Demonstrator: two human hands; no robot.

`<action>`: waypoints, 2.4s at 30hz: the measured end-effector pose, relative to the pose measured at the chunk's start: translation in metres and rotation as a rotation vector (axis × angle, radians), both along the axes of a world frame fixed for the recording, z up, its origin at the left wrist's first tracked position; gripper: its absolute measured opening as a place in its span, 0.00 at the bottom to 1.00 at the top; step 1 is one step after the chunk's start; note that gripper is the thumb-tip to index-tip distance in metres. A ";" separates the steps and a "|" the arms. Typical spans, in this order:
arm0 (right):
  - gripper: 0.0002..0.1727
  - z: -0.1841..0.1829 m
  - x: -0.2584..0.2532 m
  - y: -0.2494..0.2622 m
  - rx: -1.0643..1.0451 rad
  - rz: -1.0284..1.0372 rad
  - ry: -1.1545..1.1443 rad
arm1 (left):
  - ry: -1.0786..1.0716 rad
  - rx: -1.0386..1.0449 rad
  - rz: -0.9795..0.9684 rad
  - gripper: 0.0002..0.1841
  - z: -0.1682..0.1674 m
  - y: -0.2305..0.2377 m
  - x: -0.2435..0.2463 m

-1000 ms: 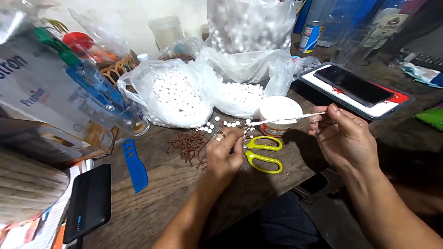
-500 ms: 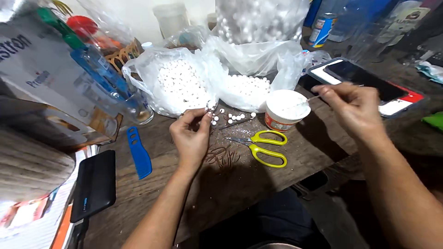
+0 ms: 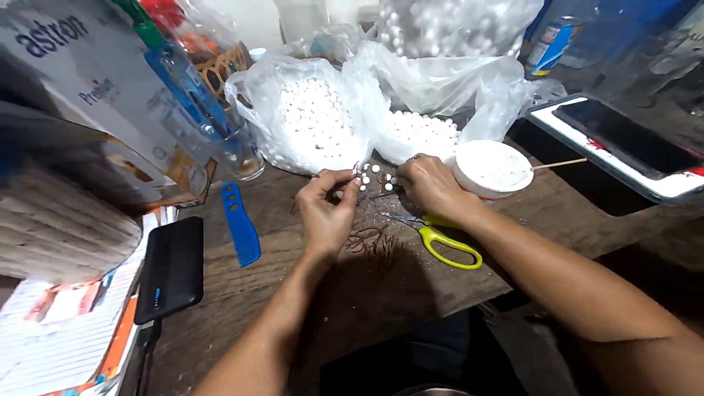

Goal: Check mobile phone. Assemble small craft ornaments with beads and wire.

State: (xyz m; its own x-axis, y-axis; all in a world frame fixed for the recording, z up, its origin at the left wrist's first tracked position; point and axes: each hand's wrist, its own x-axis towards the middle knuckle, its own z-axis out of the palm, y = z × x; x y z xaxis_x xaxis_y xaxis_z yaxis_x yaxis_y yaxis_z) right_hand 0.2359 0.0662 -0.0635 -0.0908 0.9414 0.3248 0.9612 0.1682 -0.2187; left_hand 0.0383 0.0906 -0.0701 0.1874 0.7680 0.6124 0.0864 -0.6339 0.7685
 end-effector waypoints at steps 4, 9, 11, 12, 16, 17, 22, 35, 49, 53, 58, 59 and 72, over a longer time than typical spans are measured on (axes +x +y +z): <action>0.07 0.001 0.001 0.003 -0.035 -0.016 0.011 | 0.021 -0.002 0.009 0.04 -0.001 0.000 0.000; 0.09 -0.002 0.007 0.001 0.014 0.022 0.060 | 0.078 0.038 0.021 0.04 -0.002 0.004 -0.004; 0.09 0.001 0.009 0.002 0.059 0.031 0.107 | 0.083 0.055 0.036 0.04 -0.002 0.007 -0.006; 0.09 0.005 0.009 0.004 0.066 0.039 0.139 | 0.076 0.066 0.042 0.04 -0.002 0.008 -0.007; 0.08 0.016 0.004 0.020 -0.033 0.052 0.184 | 0.067 0.082 0.052 0.05 -0.003 0.009 -0.005; 0.08 0.016 0.001 0.026 -0.074 0.046 0.175 | 0.075 0.072 0.051 0.05 -0.003 0.009 -0.005; 0.09 0.029 -0.011 0.047 -0.127 -0.022 0.189 | 0.057 0.065 0.066 0.05 -0.002 0.009 -0.005; 0.07 0.016 -0.015 0.040 -0.239 -0.048 0.247 | 0.087 0.059 0.045 0.05 -0.002 0.006 -0.006; 0.09 0.018 -0.012 0.037 -0.191 -0.009 0.265 | 0.107 0.088 0.048 0.05 -0.004 0.007 -0.006; 0.12 0.018 -0.007 0.029 0.040 0.103 0.361 | 0.099 0.097 0.047 0.04 -0.003 0.007 -0.006; 0.03 0.021 -0.012 0.029 -0.147 0.151 1.085 | 0.098 0.076 0.062 0.04 -0.002 0.006 -0.006; 0.06 0.024 -0.012 0.027 -0.235 0.169 1.261 | 0.101 0.081 0.064 0.04 -0.003 0.006 -0.006; 0.12 0.027 -0.005 0.016 -0.295 0.259 1.395 | 0.169 0.226 0.118 0.05 -0.004 0.007 -0.004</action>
